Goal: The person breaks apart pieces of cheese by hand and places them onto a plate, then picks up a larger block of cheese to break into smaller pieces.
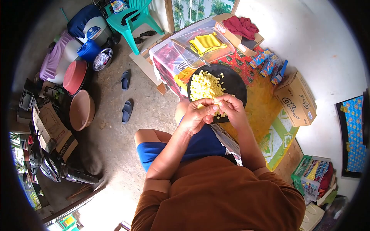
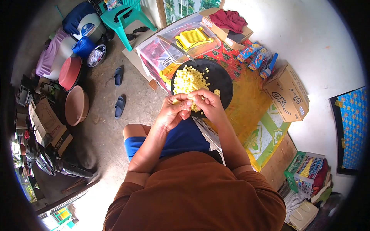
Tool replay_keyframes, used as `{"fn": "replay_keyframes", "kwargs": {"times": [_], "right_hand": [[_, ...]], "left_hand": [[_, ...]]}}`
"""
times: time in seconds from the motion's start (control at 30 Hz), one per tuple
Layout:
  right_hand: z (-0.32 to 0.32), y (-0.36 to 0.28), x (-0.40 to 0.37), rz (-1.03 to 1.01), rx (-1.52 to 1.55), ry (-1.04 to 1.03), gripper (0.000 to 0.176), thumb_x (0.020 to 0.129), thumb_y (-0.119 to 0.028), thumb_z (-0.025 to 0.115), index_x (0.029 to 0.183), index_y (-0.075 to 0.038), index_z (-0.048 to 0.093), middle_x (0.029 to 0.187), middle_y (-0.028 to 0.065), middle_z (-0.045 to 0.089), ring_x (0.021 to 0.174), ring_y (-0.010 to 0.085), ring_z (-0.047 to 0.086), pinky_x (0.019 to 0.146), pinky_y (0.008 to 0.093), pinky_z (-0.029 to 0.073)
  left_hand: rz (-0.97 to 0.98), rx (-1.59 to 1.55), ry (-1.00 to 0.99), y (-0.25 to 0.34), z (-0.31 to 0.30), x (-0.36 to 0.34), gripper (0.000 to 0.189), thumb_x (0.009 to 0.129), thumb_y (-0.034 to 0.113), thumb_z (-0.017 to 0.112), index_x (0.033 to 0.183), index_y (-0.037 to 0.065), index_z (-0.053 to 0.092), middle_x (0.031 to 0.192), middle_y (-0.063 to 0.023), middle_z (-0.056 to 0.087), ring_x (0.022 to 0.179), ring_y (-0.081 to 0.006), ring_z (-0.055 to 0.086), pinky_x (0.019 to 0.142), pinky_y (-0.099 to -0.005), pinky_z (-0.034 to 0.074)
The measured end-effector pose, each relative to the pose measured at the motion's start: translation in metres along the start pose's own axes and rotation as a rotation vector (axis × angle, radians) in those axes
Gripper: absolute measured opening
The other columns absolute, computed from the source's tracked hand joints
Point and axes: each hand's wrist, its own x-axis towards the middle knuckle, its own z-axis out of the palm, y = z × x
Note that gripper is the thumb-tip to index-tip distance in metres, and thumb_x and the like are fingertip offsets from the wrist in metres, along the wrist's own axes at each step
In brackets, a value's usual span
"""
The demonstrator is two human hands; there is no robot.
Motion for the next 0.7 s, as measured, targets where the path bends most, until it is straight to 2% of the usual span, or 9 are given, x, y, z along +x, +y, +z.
{"fn": "replay_keyframes", "kwargs": {"times": [0.33,0.43,0.7], "right_hand": [[0.0025,-0.0017,-0.0012,-0.015,-0.009,0.06,0.014,0.094,-0.013,0.059,0.102,-0.004,0.064,0.081,-0.0024,0.058,0.064,0.0024,0.046,0.057,0.0188,0.038],[0.0046,-0.003,-0.0016,-0.034,-0.027,0.071,0.014,0.094,-0.014,0.059,0.103,-0.004,0.064,0.081,-0.0026,0.058,0.065,0.0022,0.046,0.057,0.0184,0.038],[0.0073,-0.0036,-0.0043,-0.041,-0.043,0.078,0.014,0.094,-0.012,0.057,0.104,-0.003,0.062,0.084,-0.0027,0.058,0.066,0.0014,0.046,0.057,0.0177,0.037]], "left_hand": [[0.003,0.06,0.027,0.0026,0.0021,-0.0042,0.014,0.087,0.008,0.065,0.098,-0.001,0.066,0.07,-0.0037,0.059,0.052,-0.0086,0.046,0.046,-0.0233,0.04],[0.019,0.074,0.021,0.0033,0.0066,-0.005,0.015,0.088,0.012,0.066,0.097,0.0,0.065,0.07,-0.003,0.059,0.051,-0.0071,0.047,0.046,-0.0204,0.037],[0.033,0.164,0.03,0.0014,0.0029,-0.0028,0.017,0.087,0.012,0.068,0.099,0.0,0.066,0.071,-0.0028,0.058,0.051,-0.0072,0.048,0.046,-0.02,0.037]]}}
